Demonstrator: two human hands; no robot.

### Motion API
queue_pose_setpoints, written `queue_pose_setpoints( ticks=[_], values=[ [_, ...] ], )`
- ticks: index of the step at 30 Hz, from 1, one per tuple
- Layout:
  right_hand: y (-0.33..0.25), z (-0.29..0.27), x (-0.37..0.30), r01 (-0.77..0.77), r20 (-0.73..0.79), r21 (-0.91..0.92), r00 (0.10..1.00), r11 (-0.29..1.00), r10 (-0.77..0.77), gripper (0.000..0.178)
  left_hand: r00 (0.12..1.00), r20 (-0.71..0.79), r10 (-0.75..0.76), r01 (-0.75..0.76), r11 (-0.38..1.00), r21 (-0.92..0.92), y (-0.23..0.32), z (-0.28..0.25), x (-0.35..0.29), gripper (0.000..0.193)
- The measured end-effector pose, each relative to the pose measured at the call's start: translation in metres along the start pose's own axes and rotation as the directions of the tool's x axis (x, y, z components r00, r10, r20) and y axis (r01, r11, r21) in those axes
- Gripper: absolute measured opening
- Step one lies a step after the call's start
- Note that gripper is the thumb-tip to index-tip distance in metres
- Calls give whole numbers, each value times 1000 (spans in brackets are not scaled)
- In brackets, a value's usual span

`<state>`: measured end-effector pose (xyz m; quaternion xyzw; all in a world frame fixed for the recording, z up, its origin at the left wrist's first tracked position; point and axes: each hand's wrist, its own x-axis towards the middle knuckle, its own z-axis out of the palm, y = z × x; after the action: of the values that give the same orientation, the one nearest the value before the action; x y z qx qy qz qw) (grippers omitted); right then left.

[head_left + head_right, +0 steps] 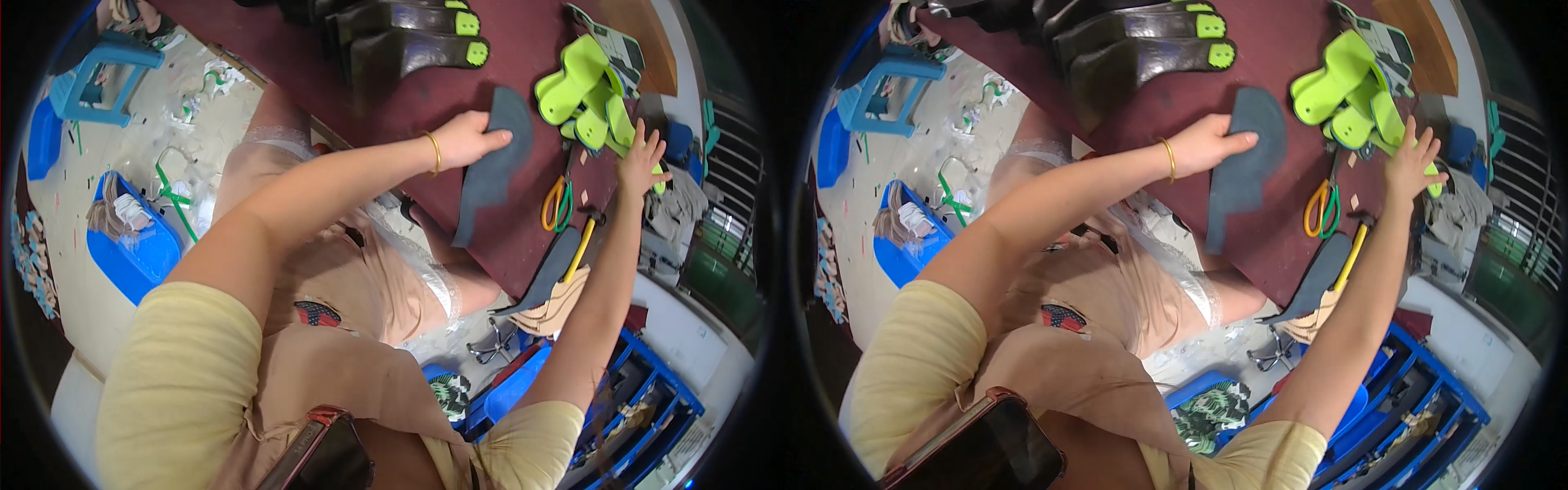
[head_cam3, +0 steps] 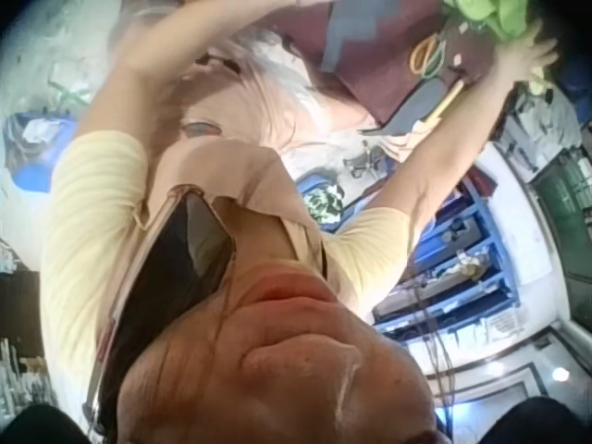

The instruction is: The recorder is seen assembling various parts of a shoe, likely high heels or formal shoes, by applying adhesive and attaching components like the sole and heel.

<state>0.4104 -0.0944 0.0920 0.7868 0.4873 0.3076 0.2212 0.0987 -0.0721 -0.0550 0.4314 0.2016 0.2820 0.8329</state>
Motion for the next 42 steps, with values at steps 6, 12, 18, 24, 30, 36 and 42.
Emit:
queue_pose_setpoints(
  ticks=[6, 12, 18, 24, 30, 36, 42],
  values=[
    [28, 2, 17, 47, 227, 74, 972, 996, -63, 74, 992, -51, 113, -90, 941, 326, 11, 7, -12, 30],
    [60, -28, 21, 51, 169, 394, 977, 918, -127, 63, 986, -76, 150, -116, 933, 342, 4, 3, -4, 32],
    [85, 10, 10, -152, 188, 687, 982, 711, 29, 57, 988, -59, 145, -115, 928, 353, 10, 8, -9, 29],
    [65, -37, 13, -460, 457, 873, 888, -161, -58, 45, 990, -90, 113, -74, 932, 355, 16, 6, -13, 29],
    [73, -79, 12, -505, 229, 563, 856, -655, -464, 49, 994, -79, 75, -41, 928, 370, 22, 10, -16, 28],
    [24, -114, -64, -22, 129, 564, 990, -826, 63, 51, 999, 22, 45, -47, 994, 100, 5, 4, -4, 28],
    [-86, -122, -228, -155, 145, 426, 984, -891, -101, 62, 969, 36, -244, 234, 864, -446, 46, -14, -62, 37]
  ],
)
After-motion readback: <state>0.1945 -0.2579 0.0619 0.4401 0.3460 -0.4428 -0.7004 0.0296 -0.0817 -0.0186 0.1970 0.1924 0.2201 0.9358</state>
